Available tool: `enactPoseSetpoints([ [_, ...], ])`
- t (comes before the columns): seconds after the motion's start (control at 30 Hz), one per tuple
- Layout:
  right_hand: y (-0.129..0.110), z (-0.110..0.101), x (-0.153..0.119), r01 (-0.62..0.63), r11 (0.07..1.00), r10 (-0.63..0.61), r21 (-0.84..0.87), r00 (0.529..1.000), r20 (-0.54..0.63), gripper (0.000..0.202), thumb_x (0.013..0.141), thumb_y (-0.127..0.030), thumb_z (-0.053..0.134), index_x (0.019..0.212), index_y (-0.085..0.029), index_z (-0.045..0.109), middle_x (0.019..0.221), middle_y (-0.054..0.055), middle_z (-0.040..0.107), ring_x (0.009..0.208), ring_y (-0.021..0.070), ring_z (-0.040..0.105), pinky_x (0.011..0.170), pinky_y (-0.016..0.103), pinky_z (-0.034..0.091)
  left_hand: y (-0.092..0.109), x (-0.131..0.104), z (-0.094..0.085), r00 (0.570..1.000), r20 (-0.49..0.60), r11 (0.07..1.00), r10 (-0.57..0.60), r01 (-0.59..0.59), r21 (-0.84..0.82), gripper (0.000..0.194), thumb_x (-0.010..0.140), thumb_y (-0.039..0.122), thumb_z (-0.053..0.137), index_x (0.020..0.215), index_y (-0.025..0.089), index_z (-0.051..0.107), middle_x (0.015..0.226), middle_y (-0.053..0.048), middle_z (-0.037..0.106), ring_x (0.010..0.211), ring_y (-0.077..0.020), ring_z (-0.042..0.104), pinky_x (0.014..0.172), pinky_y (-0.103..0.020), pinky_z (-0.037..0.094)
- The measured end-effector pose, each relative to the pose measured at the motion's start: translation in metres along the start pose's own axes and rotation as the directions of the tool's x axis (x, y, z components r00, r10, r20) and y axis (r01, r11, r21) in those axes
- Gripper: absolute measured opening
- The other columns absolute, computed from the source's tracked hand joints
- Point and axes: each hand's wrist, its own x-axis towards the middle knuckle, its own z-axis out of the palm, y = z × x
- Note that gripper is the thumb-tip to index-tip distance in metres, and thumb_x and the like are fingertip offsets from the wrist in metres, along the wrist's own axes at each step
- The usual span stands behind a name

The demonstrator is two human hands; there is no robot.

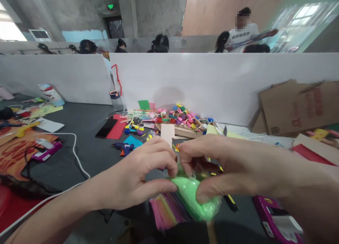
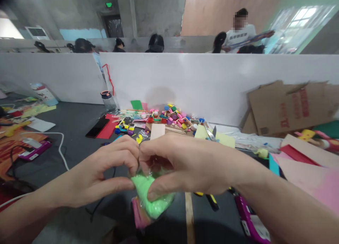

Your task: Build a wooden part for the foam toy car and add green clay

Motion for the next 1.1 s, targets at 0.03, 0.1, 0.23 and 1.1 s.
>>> enactPoseSetpoints([
  [0.03,-0.003,0.002,-0.002,-0.011,0.999,0.01,-0.039,1.0,-0.02,0.018,0.081,-0.021,0.078,0.082,-0.02,0.06,0.069,-0.008,0.049,0.06,0.007,0.045,0.051,0.018,0.034,0.0,0.0,0.001,1.0,0.002,1.0,0.013,-0.013,-0.003,0.009,0.095,0.018,0.062,0.089,0.019,0.055,0.1,-0.004,0.063,0.099,-0.0171,0.054,0.09,-0.03,0.046],
  [0.1,-0.008,0.008,-0.005,-0.022,0.996,0.017,-0.082,0.998,-0.066,0.021,0.08,-0.014,0.076,0.077,-0.02,0.056,0.068,-0.008,0.048,0.06,0.0068,0.045,0.052,0.018,0.035,0.0,-0.001,0.004,0.999,-0.002,0.999,0.037,-0.037,-0.015,0.009,0.096,0.018,0.06,0.088,0.019,0.055,0.097,-0.004,0.063,0.096,-0.0168,0.054,0.089,-0.031,0.046],
  [0.23,-0.014,0.021,-0.012,0.058,0.973,-0.098,-0.223,0.98,-0.175,0.026,0.085,-0.008,0.067,0.073,-0.02,0.047,0.069,-0.008,0.05,0.061,0.0062,0.045,0.058,0.018,0.036,0.002,-0.003,0.007,0.999,-0.034,0.999,0.04,-0.04,0.016,0.012,0.098,0.019,0.056,0.086,0.019,0.052,0.087,-0.003,0.06,0.089,-0.0167,0.052,0.084,-0.032,0.046],
  [1.1,0.051,0.068,-0.011,0.132,0.681,-0.665,-0.721,0.523,-0.533,0.015,0.094,-0.009,0.054,0.102,-0.021,0.054,0.094,0.008,0.066,0.094,0.0197,0.072,0.071,0.029,0.06,0.003,-0.01,-0.019,0.997,-0.003,0.988,-0.073,0.073,0.135,0.02,0.096,0.024,0.061,0.116,0.02,0.059,0.106,-0.002,0.066,0.097,-0.0134,0.06,0.087,-0.024,0.047],
])
